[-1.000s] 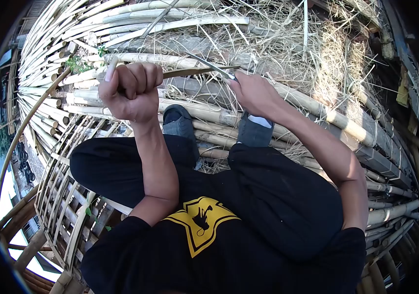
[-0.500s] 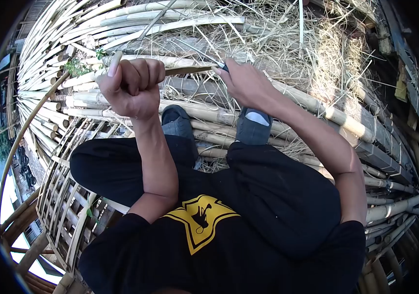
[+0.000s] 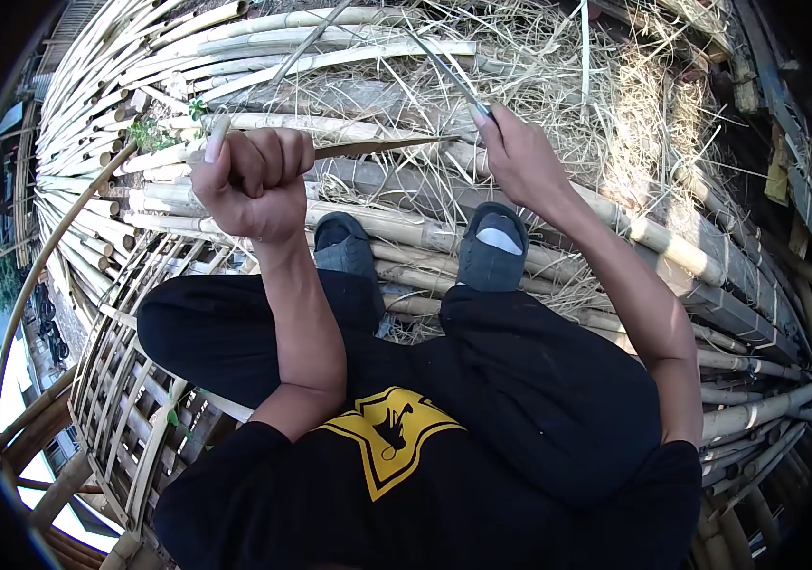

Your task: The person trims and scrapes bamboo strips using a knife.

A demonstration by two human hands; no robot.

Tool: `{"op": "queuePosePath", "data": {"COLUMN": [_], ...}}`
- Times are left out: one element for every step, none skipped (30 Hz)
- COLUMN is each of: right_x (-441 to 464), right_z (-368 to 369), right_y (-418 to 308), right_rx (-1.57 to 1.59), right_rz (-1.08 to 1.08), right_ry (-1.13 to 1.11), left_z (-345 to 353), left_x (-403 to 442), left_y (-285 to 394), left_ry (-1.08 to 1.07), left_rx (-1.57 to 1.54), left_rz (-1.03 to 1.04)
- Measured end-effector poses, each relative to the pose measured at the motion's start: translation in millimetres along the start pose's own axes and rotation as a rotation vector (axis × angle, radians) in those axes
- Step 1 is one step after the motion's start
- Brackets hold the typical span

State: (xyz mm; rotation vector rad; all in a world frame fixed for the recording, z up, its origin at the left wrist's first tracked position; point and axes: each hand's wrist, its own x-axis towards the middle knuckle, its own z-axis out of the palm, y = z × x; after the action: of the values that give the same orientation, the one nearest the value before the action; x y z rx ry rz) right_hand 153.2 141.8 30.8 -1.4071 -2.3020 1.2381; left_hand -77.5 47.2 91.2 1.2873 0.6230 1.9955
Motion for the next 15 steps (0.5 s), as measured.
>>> {"op": "queuePosePath", "data": {"right_x": [0,-3,-8,-13,-17,-17,-15,-9,-2,-2,-1,1,1,1,-1], "right_z": [-1,3,8,12,23,42,64,92,107,93,76,58,47,38,33], "right_y": [-8,-16,-26,-29,-20,-4,19,67,104,97,90,77,64,48,34], "right_rx": [0.147,0.149,0.243,0.339,0.337,0.164,-0.012,-0.071,-0.13,-0.131,-0.175,-0.22,-0.222,-0.066,0.094], "right_rz": [-0.107,-0.105,-0.247,-0.386,-0.407,-0.315,-0.224,-0.063,0.098,0.094,0.136,0.176,0.175,0.126,0.083], "right_ry": [0.11,0.105,0.168,0.231,0.151,0.067,-0.018,-0.092,-0.165,-0.157,-0.195,-0.242,-0.25,-0.189,-0.124], "left_z": [2,2,3,3,3,2,2,3,4,6,8,9,11,15,14], "left_x": [0,0,-2,-3,-3,-1,0,1,1,2,3,3,3,4,4], "left_y": [0,-1,-2,-3,-3,-2,-1,1,2,3,5,6,7,7,7], "left_ry": [0.003,0.009,0.015,0.022,0.016,0.01,0.004,0.025,0.032,0.039,0.083,0.136,0.143,0.215,0.214], "left_rx": [0.01,0.019,0.023,0.028,0.047,0.055,0.063,0.001,-0.031,-0.063,-0.047,-0.027,-0.023,0.008,0.029], "left_rz": [0.009,0.021,0.024,0.028,0.033,0.039,0.046,0.013,0.0,-0.013,-0.027,-0.043,-0.045,-0.053,-0.061]}}
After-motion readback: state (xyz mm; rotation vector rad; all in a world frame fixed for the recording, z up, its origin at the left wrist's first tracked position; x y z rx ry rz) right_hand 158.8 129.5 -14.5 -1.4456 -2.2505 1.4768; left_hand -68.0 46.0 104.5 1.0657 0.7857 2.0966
